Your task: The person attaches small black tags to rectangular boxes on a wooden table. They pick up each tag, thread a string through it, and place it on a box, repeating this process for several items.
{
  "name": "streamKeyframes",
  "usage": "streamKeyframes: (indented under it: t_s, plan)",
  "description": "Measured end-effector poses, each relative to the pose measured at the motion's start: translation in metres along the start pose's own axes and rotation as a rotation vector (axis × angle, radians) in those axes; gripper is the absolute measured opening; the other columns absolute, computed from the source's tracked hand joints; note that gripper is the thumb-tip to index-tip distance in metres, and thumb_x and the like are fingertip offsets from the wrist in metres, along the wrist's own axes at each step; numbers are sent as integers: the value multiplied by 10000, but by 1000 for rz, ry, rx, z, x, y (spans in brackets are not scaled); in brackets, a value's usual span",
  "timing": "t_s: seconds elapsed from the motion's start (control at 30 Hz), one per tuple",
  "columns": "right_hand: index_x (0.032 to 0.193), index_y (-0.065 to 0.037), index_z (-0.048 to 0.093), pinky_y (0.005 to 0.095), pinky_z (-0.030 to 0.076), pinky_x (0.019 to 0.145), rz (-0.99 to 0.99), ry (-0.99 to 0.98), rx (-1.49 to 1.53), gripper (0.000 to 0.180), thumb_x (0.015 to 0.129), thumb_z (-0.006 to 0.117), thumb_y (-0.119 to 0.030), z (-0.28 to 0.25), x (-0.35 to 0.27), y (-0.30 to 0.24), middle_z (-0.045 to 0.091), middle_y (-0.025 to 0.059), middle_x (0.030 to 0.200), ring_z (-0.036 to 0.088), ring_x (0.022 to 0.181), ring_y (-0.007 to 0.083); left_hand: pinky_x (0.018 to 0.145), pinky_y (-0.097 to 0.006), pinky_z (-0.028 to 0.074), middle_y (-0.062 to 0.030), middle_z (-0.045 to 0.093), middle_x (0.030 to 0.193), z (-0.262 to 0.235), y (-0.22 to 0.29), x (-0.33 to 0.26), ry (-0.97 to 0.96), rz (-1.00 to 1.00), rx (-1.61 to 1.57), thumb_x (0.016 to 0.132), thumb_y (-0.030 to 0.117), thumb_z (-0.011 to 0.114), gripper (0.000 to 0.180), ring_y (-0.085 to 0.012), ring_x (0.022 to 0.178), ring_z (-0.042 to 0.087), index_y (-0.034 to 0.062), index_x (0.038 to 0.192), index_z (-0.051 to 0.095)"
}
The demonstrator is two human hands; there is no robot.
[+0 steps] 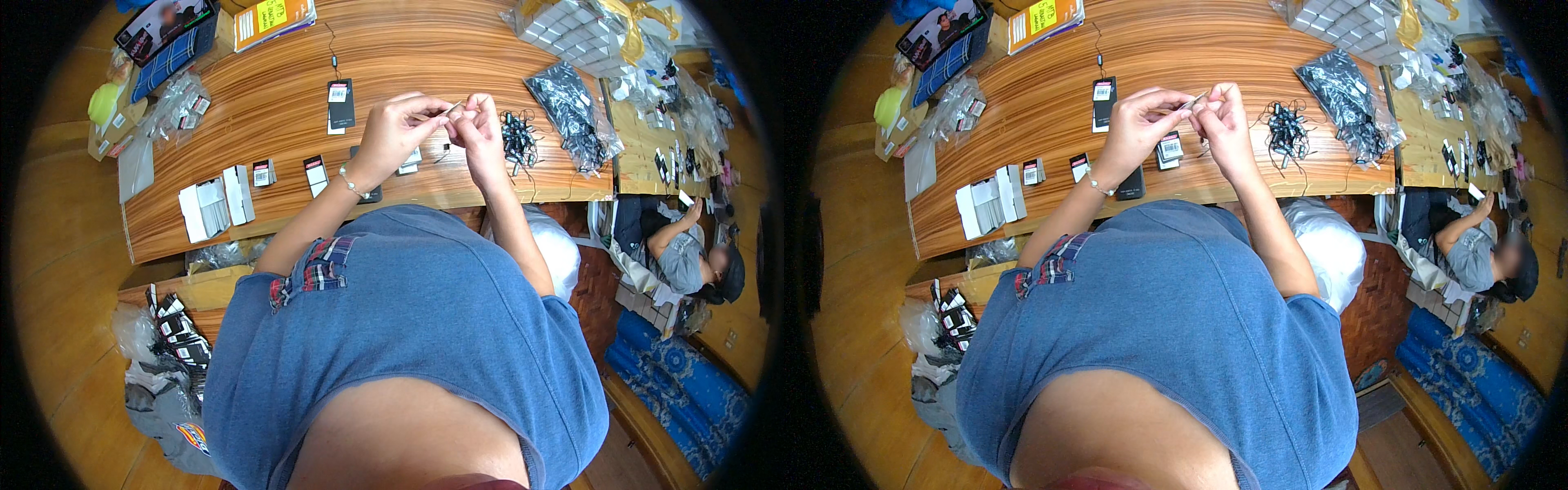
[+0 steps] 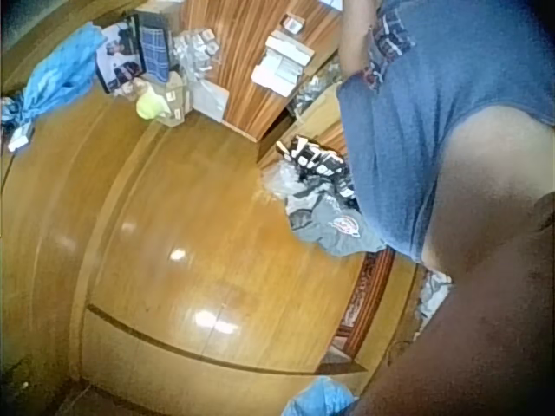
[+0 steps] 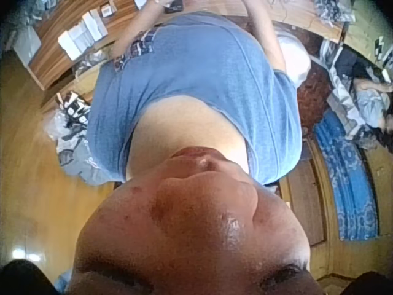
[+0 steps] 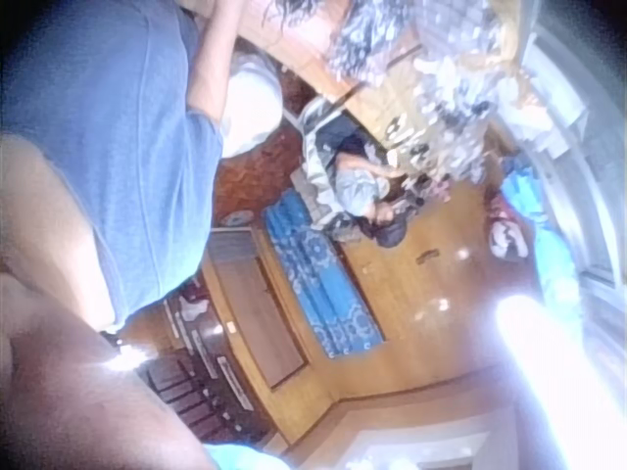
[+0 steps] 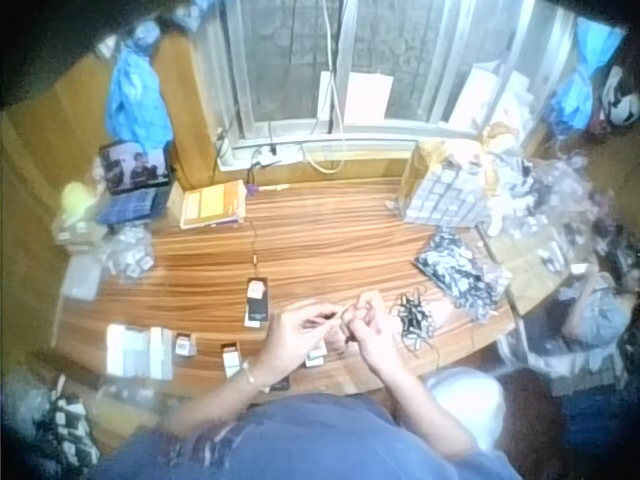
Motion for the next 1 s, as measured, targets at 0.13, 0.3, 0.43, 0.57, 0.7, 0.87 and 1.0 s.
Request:
streamKeyframes:
  t_s: [0.13,0.3,0.43,0.57,0.7,0.87,1.0]
  plan:
    - [1000,-84,332,187,327,490,8,34,71,204,871,472,-9,-3,0,0,492,32,668,415,556,70,623,-239,513,-74,628,815,2,0,0,-22,21,71,777,36,624,169,-140,712,619,9,941,656]
    - [1027,-58,343,198,370,507,-139,98,-201,230,863,488,13,-2,-2,-11,519,45,666,457,574,80,654,-234,519,-82,634,849,2,-1,-1,-4,8,81,781,-4,614,150,-135,768,617,-5,925,656]
    - [1058,-35,383,207,421,640,-107,109,-362,220,867,482,12,0,-6,-11,566,52,736,533,708,88,632,-258,505,-78,623,809,1,-3,-2,37,-7,-44,763,12,624,155,-150,730,608,21,912,666]
    - [1082,-29,452,245,437,725,58,7,-84,194,893,473,-67,3,-3,-11,573,37,757,546,743,98,675,-301,486,-55,601,783,-5,27,-6,101,347,331,702,1,642,200,-194,755,578,80,881,683]
    - [962,-45,525,235,442,736,191,2,50,101,892,493,-110,3,-5,-6,559,17,809,538,733,103,692,-317,477,-16,569,771,1,46,-14,99,601,503,640,34,653,201,-200,777,560,104,826,683]
    - [912,-88,545,251,413,730,198,240,129,80,897,504,-155,-14,-8,1,544,-9,883,511,805,86,652,-312,490,-26,584,769,7,46,-16,43,692,522,654,60,647,159,-204,747,578,101,806,674]
    - [897,-106,552,244,377,718,-32,382,102,82,897,513,-178,-35,1,-28,564,-14,917,495,849,76,634,-303,494,-53,617,803,-1,31,-16,55,546,453,706,49,638,136,-203,733,603,80,835,663]
Point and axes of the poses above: each hand's wrist, its own x-axis towards the middle knuckle, its own z-axis out of the palm, y = z × x, the point moved 9 cm from there along x, towards the middle knuckle
